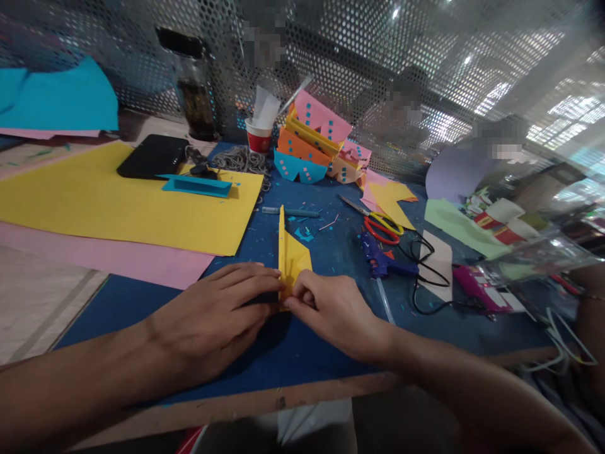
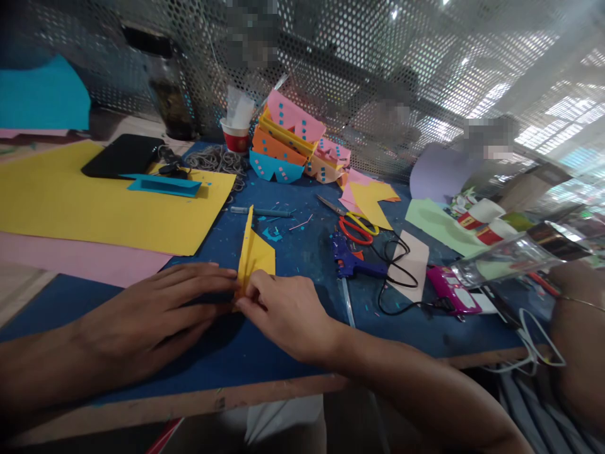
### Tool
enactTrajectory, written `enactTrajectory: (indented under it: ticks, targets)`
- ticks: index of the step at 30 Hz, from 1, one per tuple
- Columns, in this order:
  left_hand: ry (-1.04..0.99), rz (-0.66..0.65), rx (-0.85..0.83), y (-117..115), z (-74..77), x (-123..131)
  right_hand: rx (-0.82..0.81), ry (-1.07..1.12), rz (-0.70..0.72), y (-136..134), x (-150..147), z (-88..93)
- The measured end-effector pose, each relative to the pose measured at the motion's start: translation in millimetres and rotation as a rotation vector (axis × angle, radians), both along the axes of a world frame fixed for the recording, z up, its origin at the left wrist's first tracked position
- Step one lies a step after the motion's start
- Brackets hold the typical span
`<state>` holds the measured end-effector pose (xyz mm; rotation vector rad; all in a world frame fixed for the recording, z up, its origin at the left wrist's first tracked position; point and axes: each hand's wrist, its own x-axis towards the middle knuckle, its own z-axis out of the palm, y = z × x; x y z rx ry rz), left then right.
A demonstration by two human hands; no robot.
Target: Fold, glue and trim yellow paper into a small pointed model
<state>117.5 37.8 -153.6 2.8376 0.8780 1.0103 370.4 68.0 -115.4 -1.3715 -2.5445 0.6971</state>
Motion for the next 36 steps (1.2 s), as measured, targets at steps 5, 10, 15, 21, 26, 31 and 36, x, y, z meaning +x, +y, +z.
enactTrajectory:
  ticks: [5, 10, 15, 21, 26, 31, 36]
  targets:
    - [0.047, -0.01, 0.073, 3, 7.5, 1, -0.005, -0.009, 0.006, 1, 0, -0.6]
    - [0.047, -0.004, 0.132, 3, 13.7, 2, -0.007, 0.001, 0.014, 1, 0, -0.5]
    - [0.057, 0.016, 0.13, 2, 8.3, 2, 0.023, 0.017, 0.023, 1, 1, -3.0]
    - [0.06, 0.029, 0.091, 3, -0.7, -2, 0.283, 0.112, 0.21, 1, 11, -12.8]
    - [0.063, 0.01, 0.037, 3, -3.5, -7, 0.579, 0.124, 0.483, 4, 20, -9.5]
    - [0.061, 0.007, 0.023, 4, -3.8, -8, 0.696, -0.028, 0.606, 2, 21, -0.3]
    - [0.069, -0.023, 0.035, 5, -1.4, -8, 0.743, -0.061, 0.64, -3, 19, 2.6]
